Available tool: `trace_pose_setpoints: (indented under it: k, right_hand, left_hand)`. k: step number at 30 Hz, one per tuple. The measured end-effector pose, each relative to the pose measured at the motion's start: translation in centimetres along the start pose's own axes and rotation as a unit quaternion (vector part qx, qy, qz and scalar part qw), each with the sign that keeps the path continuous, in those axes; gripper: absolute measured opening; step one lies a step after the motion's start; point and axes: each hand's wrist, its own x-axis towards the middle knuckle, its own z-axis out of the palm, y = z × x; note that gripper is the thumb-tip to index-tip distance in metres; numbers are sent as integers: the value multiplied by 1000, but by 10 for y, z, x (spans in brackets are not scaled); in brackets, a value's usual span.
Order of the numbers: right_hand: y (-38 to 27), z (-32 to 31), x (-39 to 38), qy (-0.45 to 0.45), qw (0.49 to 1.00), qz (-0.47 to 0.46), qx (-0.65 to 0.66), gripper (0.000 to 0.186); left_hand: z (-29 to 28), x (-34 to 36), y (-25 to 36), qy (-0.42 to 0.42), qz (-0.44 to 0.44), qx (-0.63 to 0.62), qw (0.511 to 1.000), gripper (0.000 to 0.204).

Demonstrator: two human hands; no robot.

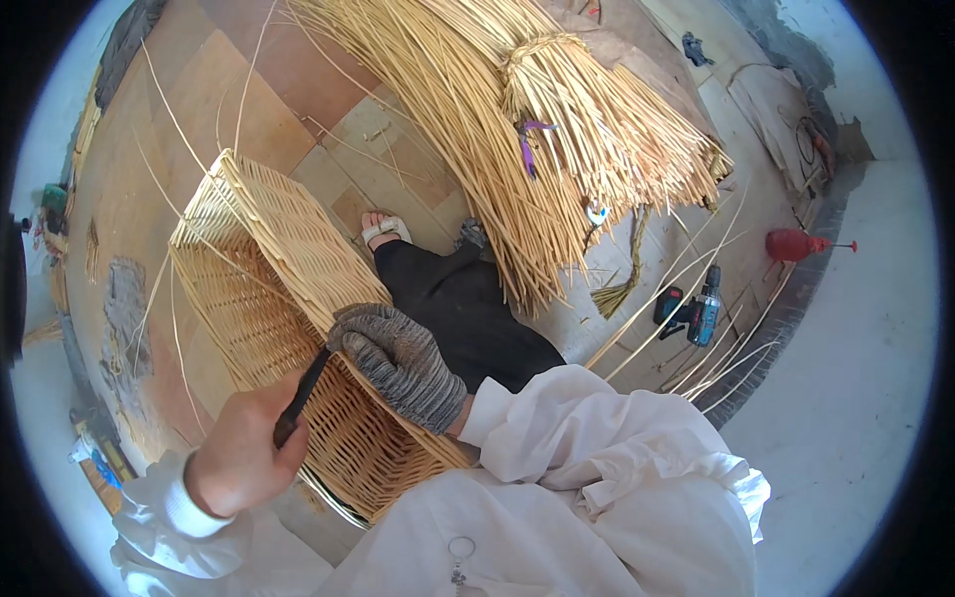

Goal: The person weaves a rectangular basket using thin wooden strips, securing the structure with a hammer and cutting excess material with pliers. The person works on the basket's sides and top, trimming protruding ends to finish the edges.

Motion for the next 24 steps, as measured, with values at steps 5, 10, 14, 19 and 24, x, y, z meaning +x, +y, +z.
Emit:
trace_pose_setpoints:
  k: [5,10,14,19,24]
  right_hand:
    - [5,1,9,-94,988,-82,-86,31]
    - [5,-1,23,-145,985,85,-41,78]
    - [-8,-2,38,-242,949,192,-66,99]
    - [-1,15,32,-192,942,130,-244,95]
    - [9,18,20,-94,966,88,-225,74]
  left_hand:
    - [0,0,13,-21,-23,26,999,27]
    - [-15,7,-1,-60,-7,10,998,28]
    - [-29,-2,1,-94,-8,53,994,29]
    - [-27,4,-6,-107,1,119,987,31]
    - [-11,0,11,-74,-21,250,965,31]
